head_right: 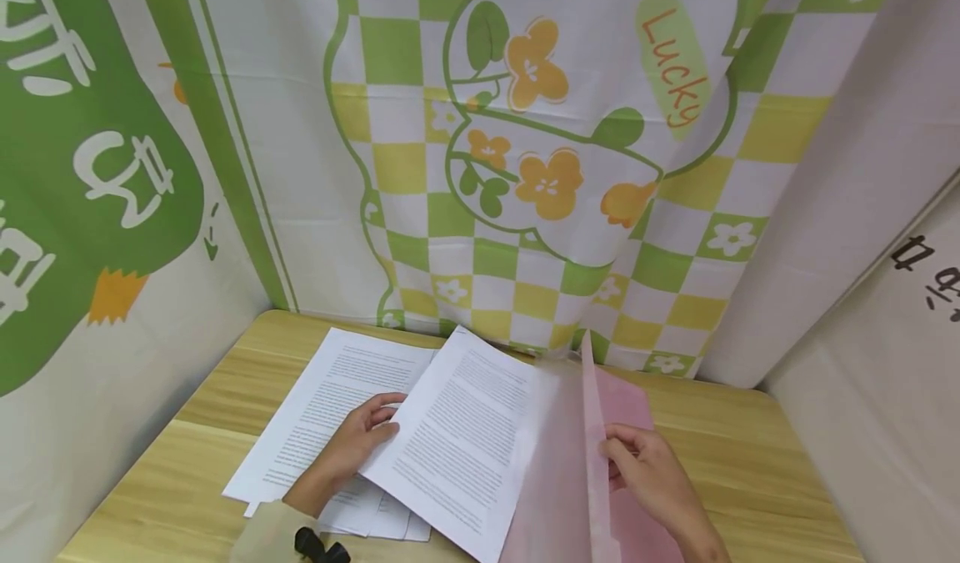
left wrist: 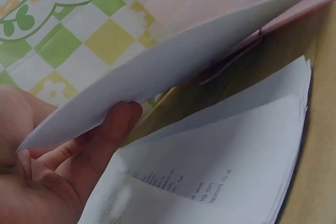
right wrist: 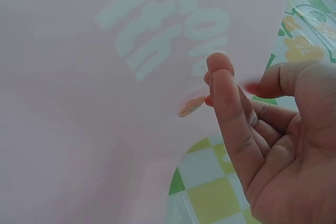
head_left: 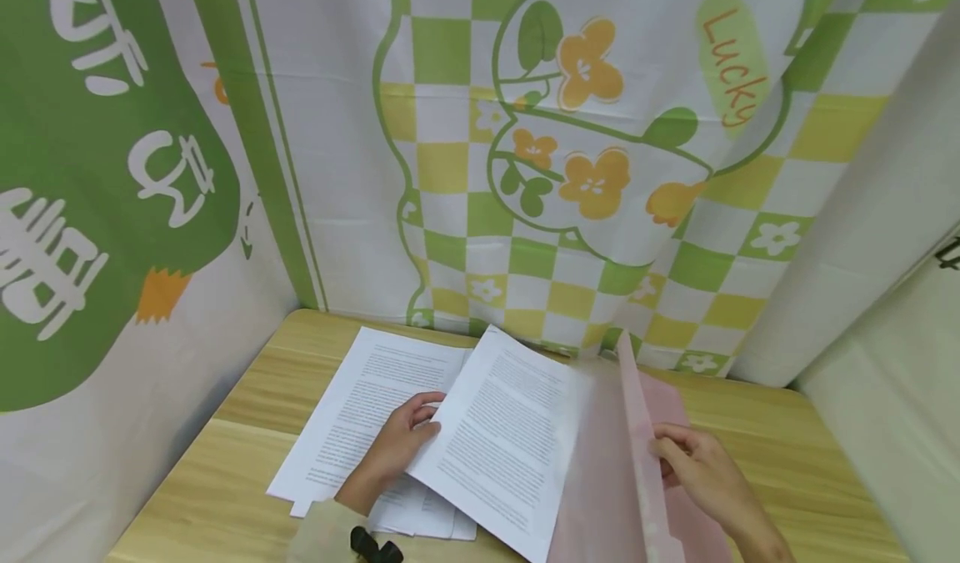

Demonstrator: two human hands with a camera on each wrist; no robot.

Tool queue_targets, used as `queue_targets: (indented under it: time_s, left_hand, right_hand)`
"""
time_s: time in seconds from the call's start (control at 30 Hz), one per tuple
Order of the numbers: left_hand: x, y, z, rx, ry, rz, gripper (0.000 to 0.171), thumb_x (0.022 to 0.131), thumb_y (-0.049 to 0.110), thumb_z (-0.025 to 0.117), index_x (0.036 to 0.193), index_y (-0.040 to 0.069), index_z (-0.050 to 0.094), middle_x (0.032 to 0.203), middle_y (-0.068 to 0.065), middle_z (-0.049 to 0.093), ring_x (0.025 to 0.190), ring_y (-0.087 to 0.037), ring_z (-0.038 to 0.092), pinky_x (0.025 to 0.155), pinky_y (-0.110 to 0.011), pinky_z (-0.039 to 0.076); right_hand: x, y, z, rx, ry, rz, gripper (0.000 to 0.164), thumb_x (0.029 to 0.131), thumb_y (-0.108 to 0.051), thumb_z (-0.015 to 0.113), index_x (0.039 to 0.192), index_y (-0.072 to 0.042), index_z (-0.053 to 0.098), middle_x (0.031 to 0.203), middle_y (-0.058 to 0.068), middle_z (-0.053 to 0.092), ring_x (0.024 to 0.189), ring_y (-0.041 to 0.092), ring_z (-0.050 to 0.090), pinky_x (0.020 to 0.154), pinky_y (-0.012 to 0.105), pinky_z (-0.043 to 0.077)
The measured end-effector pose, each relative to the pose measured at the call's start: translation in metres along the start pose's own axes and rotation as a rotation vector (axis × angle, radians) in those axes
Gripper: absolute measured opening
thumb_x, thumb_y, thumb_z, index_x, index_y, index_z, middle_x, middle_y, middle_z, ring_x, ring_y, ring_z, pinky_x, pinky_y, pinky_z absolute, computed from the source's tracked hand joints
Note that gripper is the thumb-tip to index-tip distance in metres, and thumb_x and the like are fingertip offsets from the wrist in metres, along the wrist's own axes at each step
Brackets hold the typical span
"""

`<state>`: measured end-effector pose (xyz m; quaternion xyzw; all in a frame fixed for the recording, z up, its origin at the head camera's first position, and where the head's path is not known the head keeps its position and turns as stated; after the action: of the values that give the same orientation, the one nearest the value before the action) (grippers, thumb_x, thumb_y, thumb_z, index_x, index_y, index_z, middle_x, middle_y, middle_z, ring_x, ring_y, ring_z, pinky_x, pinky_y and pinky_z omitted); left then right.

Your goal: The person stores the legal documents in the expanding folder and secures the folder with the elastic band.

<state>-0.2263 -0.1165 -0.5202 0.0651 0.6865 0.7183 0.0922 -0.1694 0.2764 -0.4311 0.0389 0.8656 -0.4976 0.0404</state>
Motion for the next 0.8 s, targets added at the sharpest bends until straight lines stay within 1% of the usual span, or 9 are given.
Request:
queue_targets:
  time_s: [0.17, 0.3, 0.4, 0.5, 0.6, 0.7, 0.8]
  left_hand:
    - [-0.004, -0.001, 0.006, -0.075, -0.048, -0.035, 0.047, 0.098, -0.002, 0.057, 0.144, -0.005, 0.047, 0.124, -0.02, 0.066, 0.093, -0.022, 0.067, 0.072, -0.031, 0.055]
    - [-0.007, -0.003, 0.011, -0.149, -0.076, -0.063, 0.047, 0.097, -0.003, 0.058, 0.142, -0.005, 0.046, 0.122, -0.018, 0.066, 0.096, -0.022, 0.067, 0.075, -0.032, 0.056]
    - [-0.009, -0.005, 0.016, -0.181, -0.103, -0.087, 0.048, 0.095, -0.003, 0.058, 0.141, -0.005, 0.044, 0.119, -0.016, 0.066, 0.096, -0.023, 0.067, 0.075, -0.033, 0.056]
    - [-0.01, -0.009, 0.02, -0.18, -0.126, -0.113, 0.046, 0.094, -0.002, 0.058, 0.138, -0.004, 0.043, 0.115, -0.014, 0.066, 0.094, -0.024, 0.067, 0.073, -0.033, 0.055]
    - [-0.011, -0.012, 0.024, -0.152, -0.152, -0.148, 0.044, 0.094, 0.0, 0.058, 0.135, -0.002, 0.042, 0.113, -0.013, 0.067, 0.093, -0.025, 0.068, 0.072, -0.034, 0.055]
    - [-0.012, -0.014, 0.028, -0.105, -0.189, -0.184, 0.045, 0.096, 0.004, 0.057, 0.136, -0.003, 0.038, 0.111, -0.015, 0.067, 0.092, -0.026, 0.07, 0.071, -0.034, 0.056]
    - [-0.014, -0.016, 0.03, -0.03, -0.211, -0.207, 0.051, 0.099, 0.008, 0.055, 0.143, -0.005, 0.034, 0.106, -0.016, 0.066, 0.087, -0.026, 0.07, 0.067, -0.033, 0.056]
  right_hand:
    - [0.001, 0.0, 0.001, 0.019, 0.005, 0.02, 0.031, 0.101, -0.011, 0.059, 0.123, 0.01, 0.067, 0.087, 0.008, 0.066, 0.072, 0.017, 0.065, 0.069, 0.031, 0.058]
    - [0.002, 0.0, 0.002, 0.023, 0.003, 0.018, 0.032, 0.102, -0.011, 0.059, 0.124, 0.01, 0.066, 0.086, 0.008, 0.067, 0.072, 0.017, 0.065, 0.069, 0.03, 0.058]
    - [0.001, -0.001, 0.002, 0.027, 0.007, 0.011, 0.031, 0.101, -0.011, 0.059, 0.123, 0.01, 0.067, 0.086, 0.009, 0.067, 0.071, 0.016, 0.065, 0.068, 0.03, 0.058]
    - [0.001, -0.001, 0.002, 0.029, 0.011, 0.008, 0.031, 0.101, -0.01, 0.059, 0.123, 0.011, 0.066, 0.086, 0.009, 0.067, 0.072, 0.016, 0.065, 0.068, 0.03, 0.058]
    - [0.001, -0.001, 0.002, 0.03, 0.009, 0.004, 0.031, 0.101, -0.01, 0.059, 0.123, 0.011, 0.066, 0.086, 0.009, 0.067, 0.072, 0.016, 0.065, 0.068, 0.031, 0.058]
    - [0.001, 0.0, 0.003, 0.035, 0.009, -0.001, 0.031, 0.101, -0.01, 0.059, 0.123, 0.012, 0.066, 0.086, 0.009, 0.066, 0.071, 0.017, 0.065, 0.068, 0.031, 0.058]
    - [0.001, -0.001, 0.003, 0.04, 0.012, -0.006, 0.031, 0.101, -0.009, 0.059, 0.123, 0.012, 0.066, 0.087, 0.009, 0.064, 0.071, 0.017, 0.064, 0.068, 0.031, 0.059]
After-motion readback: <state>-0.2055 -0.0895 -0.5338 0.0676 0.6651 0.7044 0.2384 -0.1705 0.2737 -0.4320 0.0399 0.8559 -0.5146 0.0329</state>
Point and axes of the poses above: each hand's wrist, its own x-axis towards the middle knuckle, its own z-axis out of the palm, y = z × x, the point moved 3 cm from there along x, towards the middle knuckle
